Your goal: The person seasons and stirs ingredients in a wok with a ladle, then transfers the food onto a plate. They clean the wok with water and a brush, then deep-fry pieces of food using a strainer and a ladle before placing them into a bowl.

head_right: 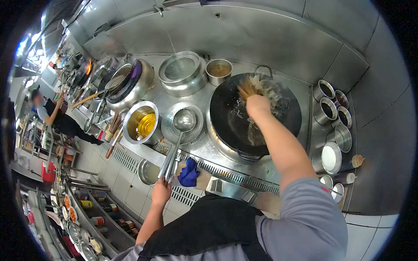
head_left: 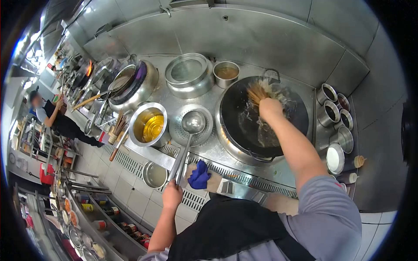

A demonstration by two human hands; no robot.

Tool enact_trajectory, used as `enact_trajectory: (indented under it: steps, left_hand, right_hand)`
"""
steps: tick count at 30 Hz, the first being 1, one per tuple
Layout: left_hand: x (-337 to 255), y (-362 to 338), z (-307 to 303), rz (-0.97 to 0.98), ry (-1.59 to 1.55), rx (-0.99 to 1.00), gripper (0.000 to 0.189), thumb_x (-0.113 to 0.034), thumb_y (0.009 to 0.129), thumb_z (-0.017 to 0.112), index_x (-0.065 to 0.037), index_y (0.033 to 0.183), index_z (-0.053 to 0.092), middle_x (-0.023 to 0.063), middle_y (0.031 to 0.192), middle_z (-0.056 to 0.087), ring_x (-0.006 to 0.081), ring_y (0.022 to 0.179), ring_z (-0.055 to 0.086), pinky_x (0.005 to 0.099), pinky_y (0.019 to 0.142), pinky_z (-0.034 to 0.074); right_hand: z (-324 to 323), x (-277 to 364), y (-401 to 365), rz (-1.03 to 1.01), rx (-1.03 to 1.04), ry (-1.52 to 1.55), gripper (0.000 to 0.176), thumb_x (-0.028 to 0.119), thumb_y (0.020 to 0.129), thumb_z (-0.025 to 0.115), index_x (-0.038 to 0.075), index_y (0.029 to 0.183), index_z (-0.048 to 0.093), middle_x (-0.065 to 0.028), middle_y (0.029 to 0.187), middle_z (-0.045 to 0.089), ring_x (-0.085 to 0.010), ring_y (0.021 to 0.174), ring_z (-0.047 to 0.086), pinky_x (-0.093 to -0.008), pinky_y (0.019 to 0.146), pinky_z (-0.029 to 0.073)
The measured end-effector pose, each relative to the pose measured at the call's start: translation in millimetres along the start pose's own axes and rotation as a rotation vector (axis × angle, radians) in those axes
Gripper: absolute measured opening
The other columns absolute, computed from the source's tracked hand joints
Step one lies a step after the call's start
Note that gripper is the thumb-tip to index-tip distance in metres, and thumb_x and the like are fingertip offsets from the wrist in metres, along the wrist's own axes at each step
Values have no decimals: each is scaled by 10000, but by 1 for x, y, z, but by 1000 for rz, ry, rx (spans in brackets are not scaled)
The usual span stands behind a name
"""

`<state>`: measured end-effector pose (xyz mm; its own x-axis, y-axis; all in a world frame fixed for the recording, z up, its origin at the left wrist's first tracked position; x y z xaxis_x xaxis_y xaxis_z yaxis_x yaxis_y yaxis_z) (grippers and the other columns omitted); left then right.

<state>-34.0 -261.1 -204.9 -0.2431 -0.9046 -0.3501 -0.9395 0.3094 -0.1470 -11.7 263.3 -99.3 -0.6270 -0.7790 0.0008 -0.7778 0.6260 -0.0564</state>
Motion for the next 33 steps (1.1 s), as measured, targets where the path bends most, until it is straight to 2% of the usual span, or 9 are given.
enact_trajectory:
  steps: [3,8,11,15,20,24,26,28,33]
  left_hand:
    - [-11,-5,-19,32,-14,-27,405,-172,804,584,-26,1178,530,219,1043,586,383,929,595,460,800,488]
    - [-32,-9,-47,83,-118,-209,395,-147,787,617,-8,1148,539,197,1030,551,377,930,571,444,792,476]
    - [-76,-16,-69,181,-260,-273,339,-117,779,629,13,1085,562,186,995,550,363,890,572,431,779,470]
    - [-173,-15,-46,569,-430,-43,389,-81,744,633,12,1114,557,209,1098,567,360,978,570,418,855,460]
    - [-345,-67,-39,1299,-269,-119,455,-69,761,554,13,1207,514,139,1155,560,281,1068,521,402,936,396]
    - [-364,-55,26,1278,-30,96,429,-106,789,521,3,1203,528,116,1086,559,258,1033,524,383,903,408]
    - [-354,-52,18,1218,29,100,423,-133,790,530,-12,1195,544,92,1016,557,245,1005,525,368,873,415]
    - [-347,-48,14,1221,1,58,423,-132,787,534,-16,1194,548,87,1019,558,243,1006,523,365,869,414]
    - [-344,-49,11,1217,-9,40,449,-139,778,558,-26,1212,542,85,1029,557,244,1030,519,371,880,410]
  right_hand:
    - [-6,73,-86,-424,152,-277,216,108,821,520,31,883,713,-170,912,690,-280,862,683,-390,675,544]
    - [16,-6,-11,-133,130,-328,236,118,835,506,89,906,729,-117,923,702,-249,865,686,-374,707,548]
    - [-3,35,-22,-188,29,-278,220,126,822,522,88,877,732,-123,892,702,-246,836,686,-364,680,548]
    - [16,61,-95,-431,208,-428,218,117,812,520,44,873,717,-161,861,693,-259,843,685,-394,664,544]
    - [9,-28,-5,-139,-68,-340,196,123,829,528,50,831,710,-144,841,689,-270,773,685,-397,629,543]
    - [4,40,-44,-182,-52,-271,227,131,817,515,55,885,718,-139,891,699,-271,827,687,-382,717,541]
    - [18,58,-96,-344,210,-425,258,139,826,508,40,969,699,-146,915,697,-278,866,684,-378,757,537]
    - [33,3,-89,-72,93,-331,229,131,837,518,54,933,711,-138,935,697,-285,889,678,-378,755,540]
    - [-1,-16,-10,-26,53,-97,204,127,809,537,40,881,707,-165,909,687,-312,864,673,-403,729,539]
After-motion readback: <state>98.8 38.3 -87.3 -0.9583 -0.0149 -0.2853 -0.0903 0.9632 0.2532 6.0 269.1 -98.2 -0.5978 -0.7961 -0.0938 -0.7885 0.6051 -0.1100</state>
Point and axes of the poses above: each hand's wrist, its own y-axis towards the middle knuckle, its own z-axis out of the palm, x = y × z, the point moved 10 cm from there along y, towards the middle knuckle
